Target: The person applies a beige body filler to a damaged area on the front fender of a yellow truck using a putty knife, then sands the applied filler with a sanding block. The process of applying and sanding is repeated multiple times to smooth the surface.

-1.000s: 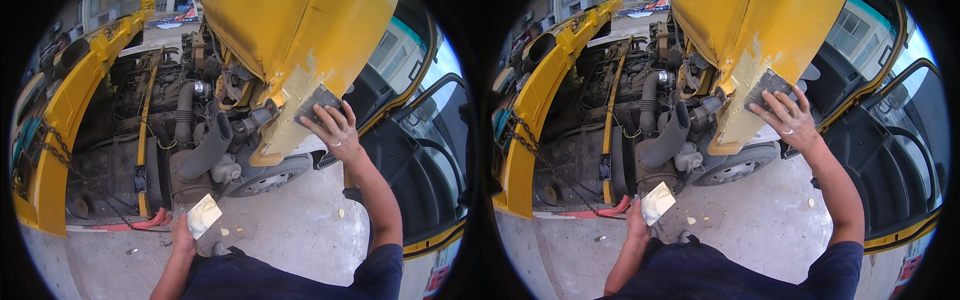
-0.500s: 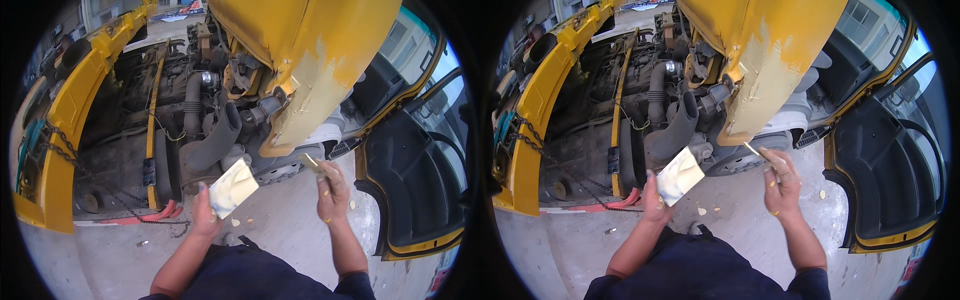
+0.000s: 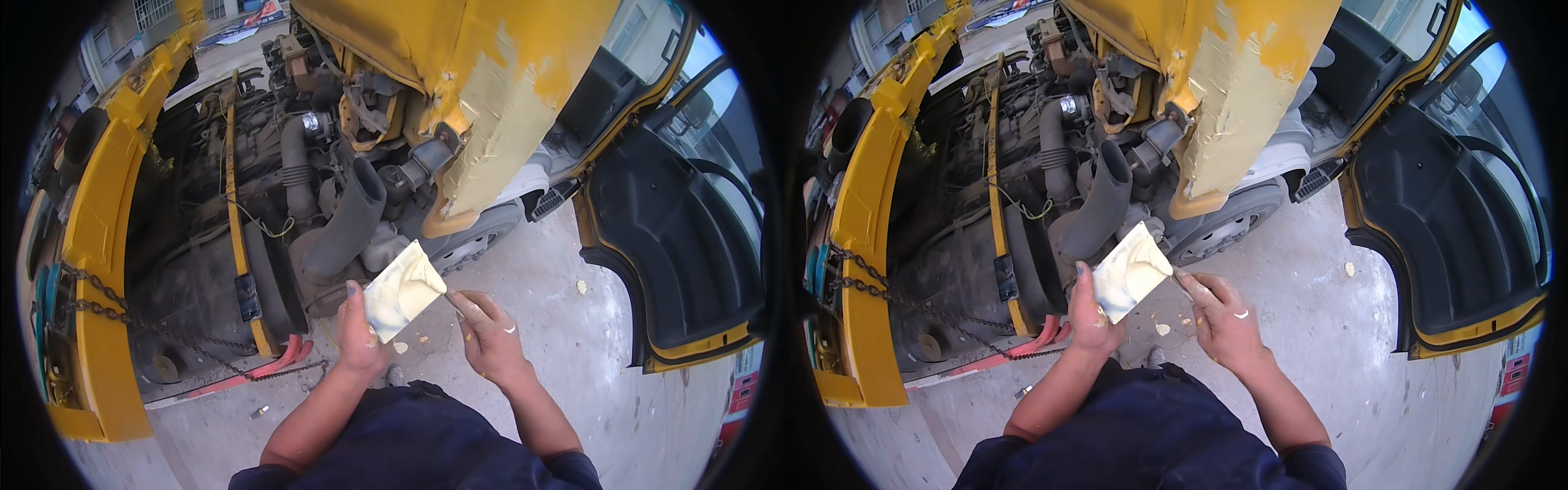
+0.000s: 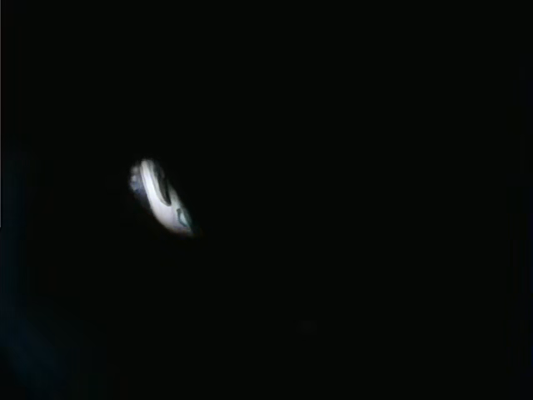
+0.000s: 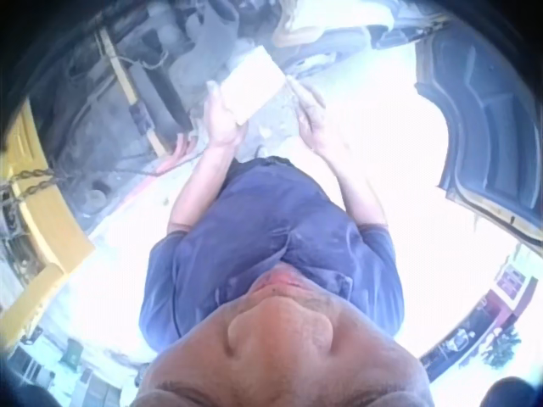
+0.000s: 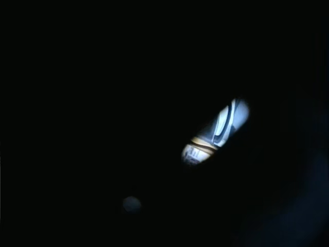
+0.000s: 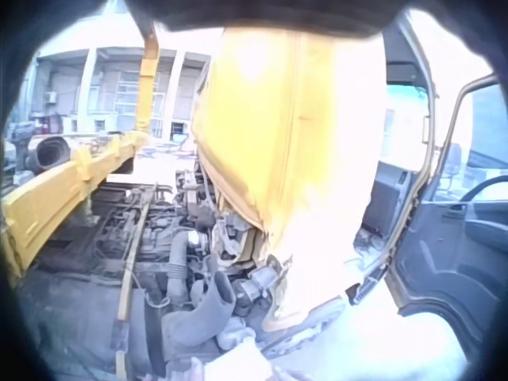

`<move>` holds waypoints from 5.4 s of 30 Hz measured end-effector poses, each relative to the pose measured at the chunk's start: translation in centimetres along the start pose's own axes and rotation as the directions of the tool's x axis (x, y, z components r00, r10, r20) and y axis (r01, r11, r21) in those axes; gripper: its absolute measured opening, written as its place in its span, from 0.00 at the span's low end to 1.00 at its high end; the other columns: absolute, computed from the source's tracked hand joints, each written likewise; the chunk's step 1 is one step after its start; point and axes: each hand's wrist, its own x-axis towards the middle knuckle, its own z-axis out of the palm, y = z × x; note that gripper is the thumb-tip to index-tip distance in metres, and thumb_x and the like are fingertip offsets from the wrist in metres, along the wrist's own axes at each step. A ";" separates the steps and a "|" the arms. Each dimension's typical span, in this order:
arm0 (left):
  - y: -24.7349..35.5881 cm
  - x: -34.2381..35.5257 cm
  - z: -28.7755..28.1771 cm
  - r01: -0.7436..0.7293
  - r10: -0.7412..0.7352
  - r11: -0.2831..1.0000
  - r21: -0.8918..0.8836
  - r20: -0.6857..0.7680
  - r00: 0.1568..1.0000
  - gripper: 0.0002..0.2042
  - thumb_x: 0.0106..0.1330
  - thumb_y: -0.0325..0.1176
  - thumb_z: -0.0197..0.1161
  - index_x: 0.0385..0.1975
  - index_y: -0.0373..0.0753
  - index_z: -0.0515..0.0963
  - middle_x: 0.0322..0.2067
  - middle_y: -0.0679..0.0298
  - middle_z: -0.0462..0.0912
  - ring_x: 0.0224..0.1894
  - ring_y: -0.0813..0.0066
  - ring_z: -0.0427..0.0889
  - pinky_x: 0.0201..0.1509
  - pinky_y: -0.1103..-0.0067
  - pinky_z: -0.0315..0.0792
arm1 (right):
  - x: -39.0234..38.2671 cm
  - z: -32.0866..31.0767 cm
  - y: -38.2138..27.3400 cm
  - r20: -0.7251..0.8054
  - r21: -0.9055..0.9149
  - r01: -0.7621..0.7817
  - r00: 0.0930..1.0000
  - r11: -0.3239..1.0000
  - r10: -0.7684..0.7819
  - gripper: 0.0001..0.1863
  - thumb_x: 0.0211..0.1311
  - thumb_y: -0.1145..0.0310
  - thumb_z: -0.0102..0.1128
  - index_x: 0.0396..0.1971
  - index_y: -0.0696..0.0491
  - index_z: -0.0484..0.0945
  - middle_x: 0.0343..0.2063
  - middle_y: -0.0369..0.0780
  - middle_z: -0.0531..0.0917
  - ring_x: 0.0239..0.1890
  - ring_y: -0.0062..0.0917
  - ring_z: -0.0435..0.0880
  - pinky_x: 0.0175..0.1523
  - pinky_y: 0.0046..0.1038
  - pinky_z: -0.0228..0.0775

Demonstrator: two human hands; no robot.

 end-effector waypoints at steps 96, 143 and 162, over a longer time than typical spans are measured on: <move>4.0 2.5 -11.0 0.026 0.050 0.961 0.276 -0.265 0.963 0.29 0.92 0.53 0.54 0.55 0.26 0.87 0.49 0.57 0.92 0.50 0.75 0.89 0.56 0.73 0.82 | 18.9 -12.1 -6.2 0.352 -0.934 0.353 0.878 -0.057 -0.324 0.28 0.71 0.68 0.66 0.70 0.59 0.84 0.61 0.40 0.81 0.64 0.29 0.77 0.68 0.36 0.72; 4.7 1.8 -11.2 0.053 0.055 0.936 0.349 -0.292 0.955 0.31 0.93 0.53 0.52 0.56 0.24 0.87 0.48 0.58 0.93 0.48 0.74 0.90 0.56 0.74 0.81 | 14.3 -10.7 0.0 0.007 -0.889 0.252 0.844 0.383 -0.537 0.35 0.63 0.76 0.69 0.72 0.38 0.86 0.58 0.38 0.84 0.55 0.33 0.82 0.61 0.39 0.76; 2.1 -2.5 -9.1 -0.001 0.206 0.894 0.448 -0.408 0.889 0.29 0.92 0.51 0.54 0.53 0.25 0.86 0.46 0.58 0.93 0.45 0.75 0.90 0.53 0.75 0.82 | 15.6 -5.3 12.7 -0.279 -0.697 0.302 0.721 0.650 -0.634 0.41 0.55 0.80 0.73 0.70 0.33 0.88 0.60 0.37 0.82 0.57 0.35 0.82 0.63 0.42 0.79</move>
